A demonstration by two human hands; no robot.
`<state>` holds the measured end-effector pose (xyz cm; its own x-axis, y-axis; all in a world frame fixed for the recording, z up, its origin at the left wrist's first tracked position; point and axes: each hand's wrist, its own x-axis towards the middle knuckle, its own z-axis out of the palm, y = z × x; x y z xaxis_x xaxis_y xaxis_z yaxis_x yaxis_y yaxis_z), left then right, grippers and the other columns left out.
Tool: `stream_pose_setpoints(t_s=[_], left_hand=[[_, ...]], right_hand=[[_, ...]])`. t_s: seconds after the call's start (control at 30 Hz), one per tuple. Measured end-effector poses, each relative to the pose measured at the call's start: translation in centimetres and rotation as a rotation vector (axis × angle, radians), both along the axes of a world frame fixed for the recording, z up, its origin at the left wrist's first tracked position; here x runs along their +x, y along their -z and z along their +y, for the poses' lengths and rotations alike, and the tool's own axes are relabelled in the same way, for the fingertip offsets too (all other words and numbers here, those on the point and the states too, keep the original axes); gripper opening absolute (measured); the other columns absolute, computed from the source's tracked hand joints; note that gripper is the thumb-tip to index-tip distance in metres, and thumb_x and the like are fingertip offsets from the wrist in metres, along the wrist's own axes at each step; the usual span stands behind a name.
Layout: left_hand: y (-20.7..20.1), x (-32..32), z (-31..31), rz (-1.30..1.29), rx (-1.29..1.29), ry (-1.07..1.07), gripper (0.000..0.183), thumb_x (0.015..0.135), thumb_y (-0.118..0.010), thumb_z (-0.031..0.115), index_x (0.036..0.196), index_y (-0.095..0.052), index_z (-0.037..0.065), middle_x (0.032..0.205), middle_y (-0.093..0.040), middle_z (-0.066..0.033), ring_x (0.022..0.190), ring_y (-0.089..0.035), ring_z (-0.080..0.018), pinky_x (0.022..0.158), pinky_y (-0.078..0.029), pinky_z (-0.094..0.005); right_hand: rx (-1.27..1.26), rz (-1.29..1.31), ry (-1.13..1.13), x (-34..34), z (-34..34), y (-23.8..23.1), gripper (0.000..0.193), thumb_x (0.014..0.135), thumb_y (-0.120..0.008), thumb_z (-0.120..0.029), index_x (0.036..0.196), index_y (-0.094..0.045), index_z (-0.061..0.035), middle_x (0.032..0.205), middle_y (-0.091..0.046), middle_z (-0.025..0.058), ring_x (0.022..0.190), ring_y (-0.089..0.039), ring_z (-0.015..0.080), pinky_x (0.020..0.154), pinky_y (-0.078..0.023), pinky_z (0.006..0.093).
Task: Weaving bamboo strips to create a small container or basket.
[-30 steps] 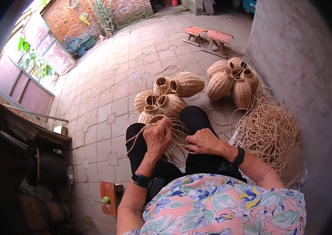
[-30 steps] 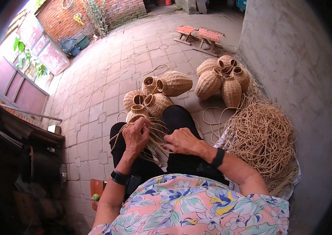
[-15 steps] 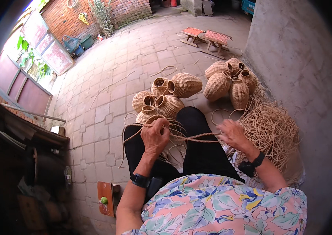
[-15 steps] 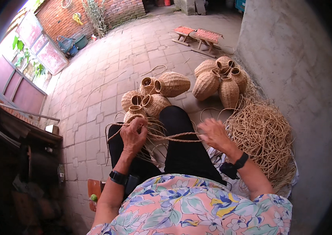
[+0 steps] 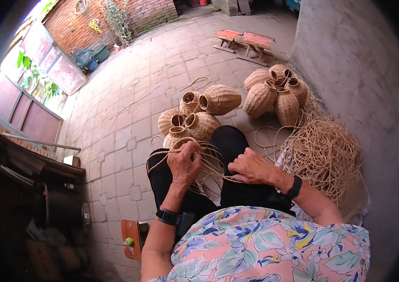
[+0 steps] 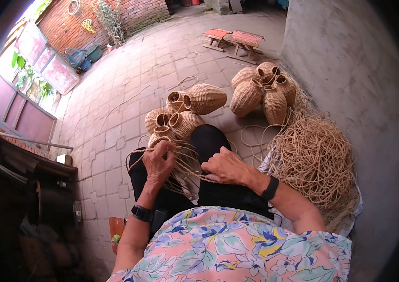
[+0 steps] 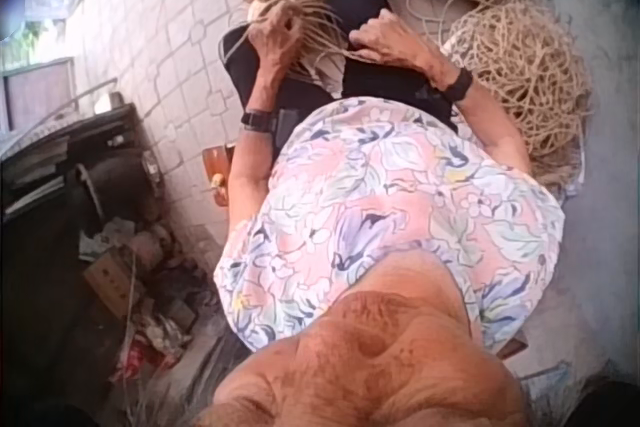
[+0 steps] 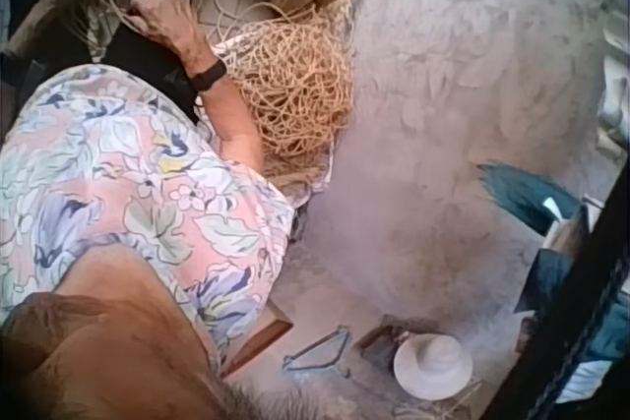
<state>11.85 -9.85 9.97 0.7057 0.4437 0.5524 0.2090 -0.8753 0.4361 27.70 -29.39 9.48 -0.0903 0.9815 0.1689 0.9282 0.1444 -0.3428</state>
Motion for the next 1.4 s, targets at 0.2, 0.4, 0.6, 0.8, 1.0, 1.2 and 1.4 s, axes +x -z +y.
stream_pose_setpoints(t_s=[0.2,0.4,0.6,0.8,1.0,1.2,1.4], left_hand=[[0.3,0.5,0.0,-0.034,-0.031,-0.011,0.013,0.073,-0.063,0.005,0.083,-0.062,0.013,0.074,-0.066,-0.0051,0.068,-0.064,-0.0274,0.068,-0.046,-0.0386],[-0.6,0.4,-1.1,-0.066,-0.106,-0.061,0.017,0.073,-0.065,0.007,0.088,-0.065,0.014,0.077,-0.068,-0.0041,0.070,-0.065,-0.0255,0.074,-0.046,-0.0379],[0.3,0.3,-0.2,-0.061,-0.023,-0.009,0.014,0.075,-0.065,0.006,0.087,-0.065,0.013,0.080,-0.069,-0.0042,0.073,-0.065,-0.0249,0.077,-0.046,-0.0369],[0.2,0.2,-0.2,-0.029,-0.040,-0.007,0.012,0.075,-0.065,0.006,0.085,-0.065,0.013,0.079,-0.069,-0.0038,0.072,-0.065,-0.0247,0.077,-0.045,-0.0366],[0.3,0.2,-0.3,-0.033,-0.049,0.003,0.014,0.075,-0.065,0.006,0.088,-0.064,0.013,0.080,-0.069,-0.0039,0.074,-0.066,-0.0240,0.077,-0.045,-0.0363],[-0.2,-0.1,-0.5,-0.028,-0.065,-0.014,0.017,0.076,-0.066,0.007,0.092,-0.066,0.014,0.083,-0.071,-0.0031,0.075,-0.068,-0.0226,0.077,-0.046,-0.0350],[0.0,0.2,-0.5,-0.036,-0.036,0.005,0.016,0.078,-0.067,0.008,0.093,-0.067,0.014,0.085,-0.071,-0.0027,0.075,-0.068,-0.0209,0.077,-0.047,-0.0340]], right_hand=[[0.035,-0.095,0.106,0.5,-2.6,0.4,0.018,0.085,-0.066,-0.023,0.079,-0.060,-0.0076,0.073,-0.065,0.0116,0.072,-0.065,0.0311,0.069,-0.042,0.0430],[-0.054,-0.090,0.529,7.5,-9.8,5.7,0.013,0.083,-0.063,-0.017,0.079,-0.060,-0.0049,0.065,-0.061,0.0168,0.065,-0.063,0.0381,0.066,-0.048,0.0484],[0.115,-0.173,0.618,7.9,-8.6,5.2,0.013,0.081,-0.058,-0.005,0.094,-0.058,-0.0028,0.091,-0.061,0.0172,0.089,-0.063,0.0365,0.075,-0.049,0.0457],[0.301,0.278,0.201,1.3,-0.3,0.0,0.026,0.083,-0.064,-0.005,0.109,-0.060,-0.0053,0.100,-0.061,0.0154,0.085,-0.064,0.0374,0.076,-0.054,0.0439],[0.129,0.329,0.012,1.3,0.5,1.1,0.015,0.089,-0.062,-0.017,0.097,-0.065,-0.0045,0.084,-0.062,0.0122,0.080,-0.066,0.0337,0.069,-0.052,0.0404],[-0.372,1.118,0.482,8.9,-9.8,4.7,0.020,0.093,-0.058,-0.022,0.088,-0.068,-0.0059,0.080,-0.068,0.0003,0.063,-0.055,0.0074,0.056,-0.043,0.0252],[-0.309,1.319,0.827,14.8,-17.9,12.7,0.020,0.092,-0.061,-0.025,0.094,-0.070,-0.0070,0.075,-0.065,0.0019,0.061,-0.056,0.0109,0.056,-0.044,0.0263]])
